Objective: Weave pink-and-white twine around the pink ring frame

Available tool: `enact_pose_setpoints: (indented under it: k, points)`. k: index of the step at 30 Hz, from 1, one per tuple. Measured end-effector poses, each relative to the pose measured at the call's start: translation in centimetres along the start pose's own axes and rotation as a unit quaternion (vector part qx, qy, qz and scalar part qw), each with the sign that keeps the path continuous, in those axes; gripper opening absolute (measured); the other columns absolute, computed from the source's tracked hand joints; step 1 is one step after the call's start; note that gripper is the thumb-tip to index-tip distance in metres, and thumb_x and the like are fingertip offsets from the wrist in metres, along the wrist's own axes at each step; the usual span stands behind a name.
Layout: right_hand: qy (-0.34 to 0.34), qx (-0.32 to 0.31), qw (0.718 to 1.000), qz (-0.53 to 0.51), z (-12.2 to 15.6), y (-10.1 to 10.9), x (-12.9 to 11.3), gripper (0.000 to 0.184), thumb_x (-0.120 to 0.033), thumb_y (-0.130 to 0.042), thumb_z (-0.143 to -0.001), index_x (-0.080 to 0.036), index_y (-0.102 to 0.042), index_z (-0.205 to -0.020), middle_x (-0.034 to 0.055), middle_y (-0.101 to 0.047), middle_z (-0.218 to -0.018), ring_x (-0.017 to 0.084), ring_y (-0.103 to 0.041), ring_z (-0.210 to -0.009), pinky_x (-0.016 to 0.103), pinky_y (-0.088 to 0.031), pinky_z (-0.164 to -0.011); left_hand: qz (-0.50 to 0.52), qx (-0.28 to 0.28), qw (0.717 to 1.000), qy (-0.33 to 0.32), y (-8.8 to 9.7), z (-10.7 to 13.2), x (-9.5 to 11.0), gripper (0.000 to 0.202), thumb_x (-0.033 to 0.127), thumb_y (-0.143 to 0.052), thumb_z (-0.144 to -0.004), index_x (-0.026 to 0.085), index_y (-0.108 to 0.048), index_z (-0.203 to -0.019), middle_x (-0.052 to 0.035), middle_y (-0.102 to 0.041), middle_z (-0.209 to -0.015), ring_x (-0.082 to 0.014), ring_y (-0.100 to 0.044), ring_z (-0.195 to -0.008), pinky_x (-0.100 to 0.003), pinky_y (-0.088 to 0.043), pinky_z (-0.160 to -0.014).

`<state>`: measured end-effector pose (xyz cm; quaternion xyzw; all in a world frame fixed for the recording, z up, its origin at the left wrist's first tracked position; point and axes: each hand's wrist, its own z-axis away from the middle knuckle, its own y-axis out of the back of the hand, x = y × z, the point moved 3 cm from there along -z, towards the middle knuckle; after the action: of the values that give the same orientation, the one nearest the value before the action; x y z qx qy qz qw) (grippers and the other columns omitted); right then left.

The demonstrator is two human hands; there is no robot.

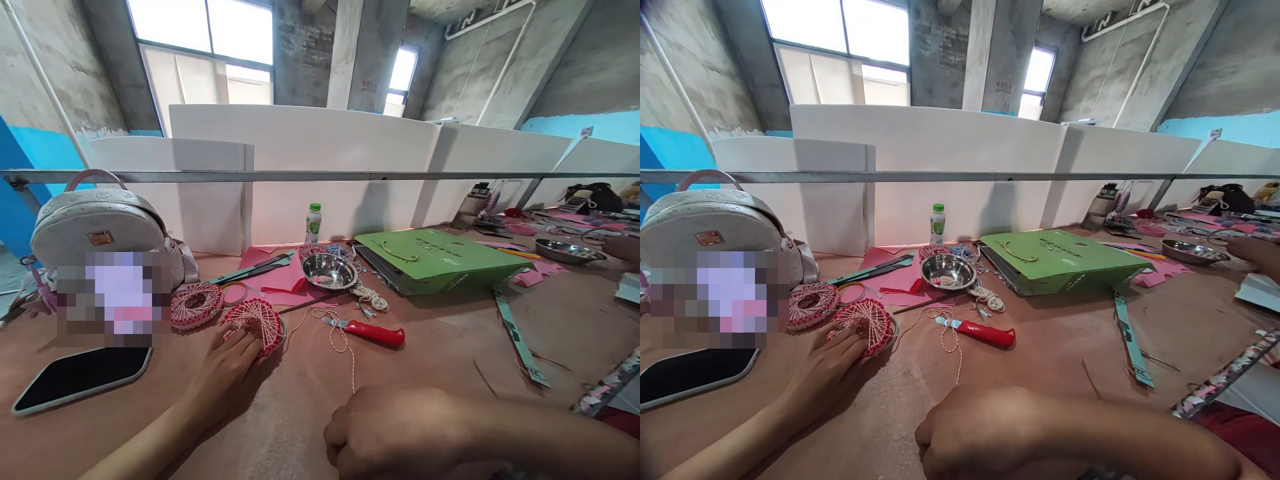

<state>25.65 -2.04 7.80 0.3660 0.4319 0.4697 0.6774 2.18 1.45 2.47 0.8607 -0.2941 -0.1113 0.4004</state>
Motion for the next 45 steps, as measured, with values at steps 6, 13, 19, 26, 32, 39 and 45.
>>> enact_pose_setpoints:
  k: [6, 13, 19, 26, 32, 39, 45]
  points:
    - [-0.063, 0.130, 0.968, -0.205, -1.8, 2.2, 1.6, 0.007, -0.021, -0.062, -0.095, -0.021, -0.055, -0.093, 0.0006, -0.070, -0.083, 0.014, -0.064, -0.067, 0.024, -0.035, -0.054, 0.002, 0.009, 1.000, -0.009, 0.1, 0.0, 0.0, 0.027, 0.025, -0.042, -0.103, 0.022, -0.056, -0.081, -0.0005, -0.067, -0.078, -0.0201, -0.060, -0.079, -0.040, -0.032, -0.097]
    - [-0.023, 0.396, 0.717, -0.573, -2.7, 5.2, 6.7, 0.031, -0.049, -0.056, -0.100, -0.023, -0.039, -0.099, 0.0044, -0.073, -0.090, 0.011, -0.065, -0.055, 0.023, -0.045, -0.054, 0.014, -0.005, 1.000, 0.007, -0.3, 0.2, -0.2, 0.022, 0.025, -0.050, -0.101, 0.022, -0.057, -0.080, 0.0003, -0.066, -0.077, -0.0188, -0.060, -0.078, -0.039, -0.034, -0.097]
    - [-0.067, 0.516, 0.700, -0.490, -1.2, 6.2, 9.0, 0.033, -0.049, -0.065, -0.094, -0.022, -0.045, -0.093, 0.0141, -0.058, -0.138, 0.020, -0.064, -0.114, 0.034, -0.054, -0.087, 0.001, -0.024, 1.000, -0.004, -0.5, 0.5, -0.7, 0.022, 0.024, -0.043, -0.103, 0.022, -0.059, -0.088, -0.0024, -0.069, -0.085, -0.0205, -0.062, -0.085, -0.041, -0.031, -0.100]
    - [-0.206, 0.436, 0.853, -0.201, -0.1, 5.2, 11.5, 0.011, -0.022, -0.058, -0.095, -0.019, -0.057, -0.105, 0.0097, -0.067, -0.112, 0.022, -0.064, -0.102, 0.039, -0.051, -0.090, 0.011, -0.023, 1.000, 0.012, 0.0, 0.0, -0.2, 0.025, 0.031, -0.046, -0.104, 0.022, -0.058, -0.084, 0.0001, -0.065, -0.081, -0.0193, -0.060, -0.080, -0.039, -0.030, -0.099]
    - [-0.144, 0.405, 0.901, 0.060, -1.8, 3.3, 10.1, 0.018, -0.016, -0.052, -0.099, -0.020, -0.067, -0.107, 0.0078, -0.067, -0.108, 0.020, -0.063, -0.097, 0.031, -0.049, -0.082, 0.033, -0.035, 0.999, 0.024, 0.3, 0.0, -0.1, 0.018, 0.027, -0.046, -0.102, 0.022, -0.057, -0.088, 0.0002, -0.063, -0.083, -0.0205, -0.058, -0.082, -0.041, -0.029, -0.099]
    - [-0.101, 0.360, 0.911, 0.173, -7.1, 1.1, 7.5, 0.013, -0.016, -0.055, -0.094, -0.017, -0.067, -0.095, 0.0096, -0.069, -0.096, 0.023, -0.059, -0.091, 0.038, -0.046, -0.084, 0.048, -0.047, 0.997, 0.022, 0.1, 0.4, -0.6, 0.013, 0.020, -0.045, -0.099, 0.021, -0.058, -0.102, -0.0045, -0.068, -0.097, -0.0240, -0.060, -0.095, -0.046, -0.028, -0.106]
    - [-0.087, 0.363, 0.922, 0.099, -7.7, 1.0, 8.0, 0.008, -0.020, -0.054, -0.098, -0.018, -0.062, -0.099, 0.0075, -0.069, -0.107, 0.020, -0.061, -0.093, 0.033, -0.046, -0.082, 0.105, -0.060, 0.991, 0.063, -0.3, 0.2, -1.6, 0.013, 0.026, -0.050, -0.102, 0.023, -0.062, -0.098, -0.0001, -0.071, -0.094, -0.0206, -0.063, -0.092, -0.050, -0.021, -0.113]
